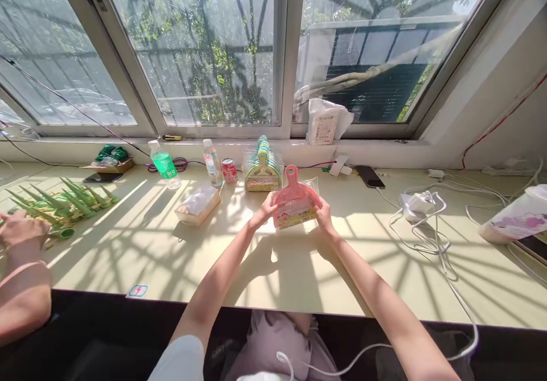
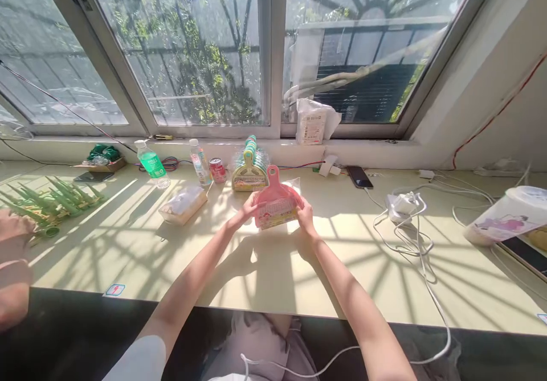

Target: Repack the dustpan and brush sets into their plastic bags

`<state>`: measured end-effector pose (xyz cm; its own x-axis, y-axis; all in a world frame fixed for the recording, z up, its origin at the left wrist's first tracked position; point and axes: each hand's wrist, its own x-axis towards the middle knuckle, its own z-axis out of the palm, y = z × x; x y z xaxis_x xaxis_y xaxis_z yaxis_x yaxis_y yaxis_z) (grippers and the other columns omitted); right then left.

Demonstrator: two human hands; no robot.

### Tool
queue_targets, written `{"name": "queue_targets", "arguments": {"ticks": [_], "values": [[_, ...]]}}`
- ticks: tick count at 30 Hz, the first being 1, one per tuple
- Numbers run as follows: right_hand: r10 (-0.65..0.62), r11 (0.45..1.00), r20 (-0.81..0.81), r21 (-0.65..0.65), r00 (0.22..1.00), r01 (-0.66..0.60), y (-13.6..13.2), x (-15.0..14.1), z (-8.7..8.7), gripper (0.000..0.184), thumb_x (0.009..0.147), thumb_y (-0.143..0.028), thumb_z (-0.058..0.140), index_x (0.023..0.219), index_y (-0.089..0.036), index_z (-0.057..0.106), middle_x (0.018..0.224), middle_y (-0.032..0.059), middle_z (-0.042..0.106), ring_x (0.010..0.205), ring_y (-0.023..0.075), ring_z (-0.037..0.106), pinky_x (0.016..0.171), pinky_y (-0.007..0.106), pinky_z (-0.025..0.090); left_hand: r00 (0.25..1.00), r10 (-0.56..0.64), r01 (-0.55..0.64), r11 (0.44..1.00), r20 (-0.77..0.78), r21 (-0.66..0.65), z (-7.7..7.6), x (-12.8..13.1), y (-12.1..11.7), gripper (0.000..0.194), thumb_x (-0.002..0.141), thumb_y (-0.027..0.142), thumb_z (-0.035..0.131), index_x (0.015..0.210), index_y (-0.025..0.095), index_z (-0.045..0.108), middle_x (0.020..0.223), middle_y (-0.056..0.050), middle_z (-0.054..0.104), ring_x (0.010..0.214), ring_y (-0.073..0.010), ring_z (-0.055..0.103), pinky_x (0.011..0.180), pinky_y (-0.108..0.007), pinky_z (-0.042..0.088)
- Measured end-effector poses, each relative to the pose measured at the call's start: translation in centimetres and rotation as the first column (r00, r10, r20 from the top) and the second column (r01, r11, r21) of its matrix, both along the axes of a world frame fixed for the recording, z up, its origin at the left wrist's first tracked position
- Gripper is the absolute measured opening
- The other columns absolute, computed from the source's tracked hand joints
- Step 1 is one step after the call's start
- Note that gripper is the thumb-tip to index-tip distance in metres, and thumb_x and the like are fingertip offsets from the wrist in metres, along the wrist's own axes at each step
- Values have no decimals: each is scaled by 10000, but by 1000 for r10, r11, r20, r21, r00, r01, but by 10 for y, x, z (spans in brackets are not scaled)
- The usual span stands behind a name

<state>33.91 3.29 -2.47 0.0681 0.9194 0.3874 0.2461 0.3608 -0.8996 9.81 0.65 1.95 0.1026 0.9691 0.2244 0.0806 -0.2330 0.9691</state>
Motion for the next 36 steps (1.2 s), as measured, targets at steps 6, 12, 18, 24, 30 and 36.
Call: {"name": "queue_targets", "arguments": {"ticks": [6, 12, 18, 24, 30, 36], "values": [[-161, 986, 144, 69, 976, 152, -22, 26, 7, 489, 948, -641, 744, 1217, -234, 722, 1258, 172, 766, 1165, 358, 720, 1068, 580, 590, 982, -66, 90, 987, 179, -130, -25, 16, 2, 428, 822, 576, 886, 966, 191, 766, 1015, -150, 805, 1023, -347, 765, 905, -480, 630], [133, 985, 436, 42, 890, -167, -41, -1, 6, 223, 1009, -440, 726, 873, -264, 738, 932, 102, 769, 908, 309, 687, 940, 489, 581, 941, 207, -163, 970, 267, -180, -28, -2, 4, 354, 1016, 449, 692, 1162, 129, 727, 1153, -174, 811, 1073, -304, 771, 953, -465, 619], [203, 926, -28, -320, 979, -202, -37, -13, -8, 409, 963, -632, 685, 855, -241, 740, 846, 84, 793, 734, 245, 694, 743, 403, 570, 930, 211, -182, 976, 300, -122, -23, -9, -2, 296, 1042, 375, 664, 1173, 118, 731, 1271, -200, 795, 1164, -316, 758, 1010, -475, 610], [-25, 918, -420, -368, 907, -145, -33, -16, -10, 488, 649, -529, 964, 896, -250, 649, 958, 65, 814, 936, 249, 767, 857, 365, 604, 954, 138, -51, 950, 266, -309, -31, 1, -2, 538, 1004, 683, 687, 1277, 221, 727, 1123, -124, 804, 934, -271, 799, 789, -408, 663], [-101, 873, -456, -467, 884, -141, -34, -6, 2, 570, 664, -516, 955, 1045, -283, 602, 893, 11, 797, 869, 256, 782, 723, 336, 607, 970, 54, 22, 951, 236, -309, -32, -5, -4, 541, 904, 676, 802, 1164, 205, 740, 1033, -125, 778, 851, -250, 779, 741, -384, 655], [-141, 896, -511, -430, 848, -110, -33, -2, 8, 449, 704, -497, 945, 933, -261, 639, 833, 44, 790, 853, 278, 798, 767, 385, 657, 979, 51, 10, 955, 196, -298, -29, -5, -9, 546, 859, 641, 884, 1158, 200, 763, 1065, -117, 832, 757, -197, 775, 746, -336, 644]]}}
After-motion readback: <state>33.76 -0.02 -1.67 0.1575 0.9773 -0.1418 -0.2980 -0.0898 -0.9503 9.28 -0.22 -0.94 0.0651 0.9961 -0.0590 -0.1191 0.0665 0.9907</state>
